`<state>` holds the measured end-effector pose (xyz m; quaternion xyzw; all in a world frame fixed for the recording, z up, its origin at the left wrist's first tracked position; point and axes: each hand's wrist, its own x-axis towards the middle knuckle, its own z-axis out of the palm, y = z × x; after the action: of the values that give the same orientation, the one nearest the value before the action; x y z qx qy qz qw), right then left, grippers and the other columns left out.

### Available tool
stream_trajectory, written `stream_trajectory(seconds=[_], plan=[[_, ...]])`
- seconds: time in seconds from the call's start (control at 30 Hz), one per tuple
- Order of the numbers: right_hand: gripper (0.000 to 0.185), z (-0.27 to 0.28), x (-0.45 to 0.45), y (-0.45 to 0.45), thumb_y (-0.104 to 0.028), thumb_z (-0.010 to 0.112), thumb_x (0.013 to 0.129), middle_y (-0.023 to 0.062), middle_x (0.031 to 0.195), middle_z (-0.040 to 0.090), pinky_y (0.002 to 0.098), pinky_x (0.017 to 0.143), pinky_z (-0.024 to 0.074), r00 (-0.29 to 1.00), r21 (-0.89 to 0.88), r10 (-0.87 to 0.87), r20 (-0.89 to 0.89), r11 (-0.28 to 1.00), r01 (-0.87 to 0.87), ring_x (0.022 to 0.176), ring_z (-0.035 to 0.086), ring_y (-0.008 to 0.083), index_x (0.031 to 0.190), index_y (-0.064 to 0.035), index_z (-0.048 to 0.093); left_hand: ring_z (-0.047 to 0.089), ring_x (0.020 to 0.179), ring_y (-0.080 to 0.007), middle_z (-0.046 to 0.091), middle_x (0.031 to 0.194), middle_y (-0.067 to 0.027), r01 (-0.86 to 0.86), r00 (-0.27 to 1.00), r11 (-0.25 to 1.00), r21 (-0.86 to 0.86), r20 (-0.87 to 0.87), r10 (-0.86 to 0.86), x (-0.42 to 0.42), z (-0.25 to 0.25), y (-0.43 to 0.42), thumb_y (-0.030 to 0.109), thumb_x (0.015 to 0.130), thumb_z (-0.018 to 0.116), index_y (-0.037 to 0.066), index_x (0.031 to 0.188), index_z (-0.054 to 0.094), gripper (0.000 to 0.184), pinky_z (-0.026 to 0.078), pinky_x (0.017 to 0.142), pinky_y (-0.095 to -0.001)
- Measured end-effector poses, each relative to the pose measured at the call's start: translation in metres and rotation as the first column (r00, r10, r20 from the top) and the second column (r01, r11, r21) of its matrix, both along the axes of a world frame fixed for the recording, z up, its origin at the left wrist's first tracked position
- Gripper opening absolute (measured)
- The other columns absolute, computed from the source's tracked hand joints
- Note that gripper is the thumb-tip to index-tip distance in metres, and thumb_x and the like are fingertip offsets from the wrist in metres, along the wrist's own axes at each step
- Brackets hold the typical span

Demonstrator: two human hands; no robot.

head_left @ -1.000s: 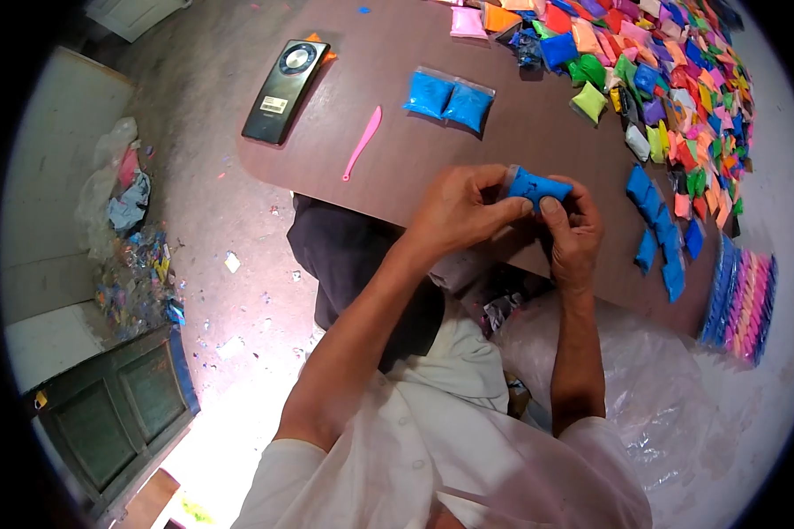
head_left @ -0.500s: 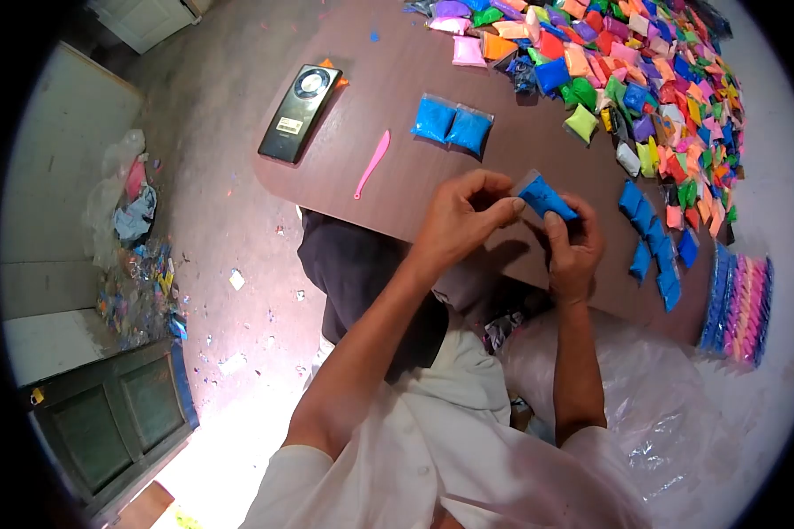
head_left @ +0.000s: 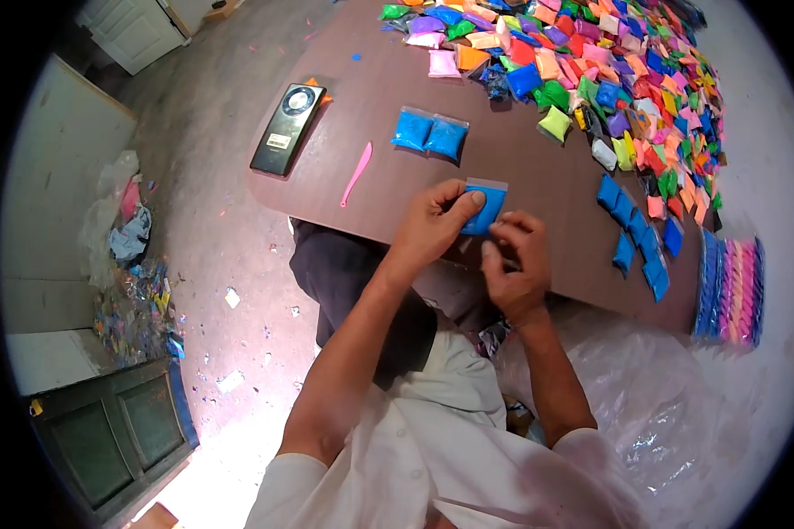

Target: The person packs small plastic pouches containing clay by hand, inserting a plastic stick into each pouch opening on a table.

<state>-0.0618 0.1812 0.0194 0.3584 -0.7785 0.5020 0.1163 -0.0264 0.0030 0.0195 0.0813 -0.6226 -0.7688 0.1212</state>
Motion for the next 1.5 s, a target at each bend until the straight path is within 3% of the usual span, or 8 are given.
stream_trajectory(seconds=[0.07,0.13,0.17,0.27,0.47,0.9,1.07,1.5], plan=[[0.03,0.0,-0.01,-0.001,-0.003,0.078,0.089,0.0125,0.119,0.066,0.0299,0.081,0.0587,0.996,-0.086,-0.034,0.084,0.995,0.041,0.097,0.07,0.0192,0.118,-0.0045,0.07,0.05,0.078,-0.0015,0.059,0.081,0.0082,0.002,1.0,0.999,0.034,0.021,-0.002,0.001,0.0,0.003,0.027,0.106,0.069,0.001,0.098,0.072,0.028,0.042,0.066,-0.0232],[0.027,0.002,-0.02,-0.001,-0.009,0.075,0.097,0.0094,0.118,0.066,0.0263,0.081,0.056,0.772,-0.294,0.151,0.618,0.955,0.048,0.096,0.066,0.0122,0.122,-0.0004,0.068,0.052,0.08,-0.0027,0.062,0.085,0.0072,0.014,1.0,0.999,0.032,0.023,-0.014,-0.001,-0.007,0.005,0.027,0.106,0.069,0.001,0.102,0.073,0.027,0.045,0.069,-0.0237],[0.03,0.006,-0.024,-0.004,-0.015,0.073,0.102,0.0062,0.115,0.067,0.0234,0.079,0.0532,0.745,-0.263,0.152,0.649,0.964,0.033,0.093,0.063,0.0079,0.125,0.0031,0.065,0.055,0.082,-0.0038,0.065,0.088,0.0062,0.017,1.0,0.999,0.029,0.022,-0.018,-0.002,-0.009,0.005,0.028,0.107,0.068,0.002,0.106,0.075,0.027,0.048,0.072,-0.0242],[0.03,0.006,-0.031,-0.008,-0.016,0.074,0.102,0.0036,0.108,0.069,0.0223,0.076,0.0522,0.687,-0.324,0.259,0.679,0.945,-0.036,0.087,0.062,0.0069,0.125,0.0024,0.067,0.059,0.085,-0.0055,0.068,0.092,0.0038,0.028,1.0,0.986,-0.164,0.01,-0.027,-0.001,-0.013,0.0,0.025,0.107,0.067,0.001,0.109,0.075,0.026,0.051,0.075,-0.0255],[0.024,-0.005,-0.035,-0.004,-0.015,0.075,0.102,0.0007,0.096,0.07,0.0229,0.076,0.0534,0.678,-0.353,0.282,0.679,0.935,-0.036,0.085,0.063,0.0059,0.118,0.0016,0.07,0.063,0.09,-0.0068,0.072,0.096,0.0006,-0.05,0.999,0.999,0.003,0.02,0.05,-0.001,0.004,0.011,0.02,0.106,0.069,0.0,0.114,0.075,0.022,0.053,0.081,-0.0251],[0.021,-0.007,-0.029,-0.006,-0.017,0.07,0.105,-0.0002,0.097,0.07,0.0229,0.075,0.0517,0.767,-0.319,0.211,0.606,0.948,-0.009,0.086,0.061,0.0051,0.116,0.0012,0.069,0.063,0.088,-0.0049,0.073,0.096,0.0026,0.019,0.998,1.0,-0.024,0.061,-0.017,-0.001,-0.003,0.006,0.015,0.105,0.07,0.001,0.114,0.076,0.018,0.054,0.081,-0.0247],[0.019,-0.017,-0.028,-0.004,-0.018,0.069,0.107,-0.0026,0.093,0.067,0.0222,0.074,0.0505,0.786,-0.371,0.138,0.603,0.92,0.124,0.084,0.06,0.0049,0.115,-0.0006,0.07,0.062,0.085,-0.0067,0.073,0.093,-0.0002,0.06,0.995,0.969,-0.241,0.089,-0.04,0.003,0.019,0.013,0.018,0.103,0.071,-0.002,0.115,0.075,0.024,0.053,0.079,-0.0259],[0.032,-0.014,-0.027,-0.004,-0.014,0.072,0.104,0.004,0.108,0.068,0.0243,0.085,0.0526,0.741,-0.411,0.268,0.616,0.911,0.013,0.095,0.064,0.0087,0.131,-0.0016,0.06,0.057,0.08,-0.0043,0.066,0.084,0.0026,0.022,0.998,0.953,-0.303,0.064,-0.003,0.001,-0.001,0.009,0.018,0.103,0.071,-0.002,0.113,0.075,0.023,0.048,0.069,-0.0247]])
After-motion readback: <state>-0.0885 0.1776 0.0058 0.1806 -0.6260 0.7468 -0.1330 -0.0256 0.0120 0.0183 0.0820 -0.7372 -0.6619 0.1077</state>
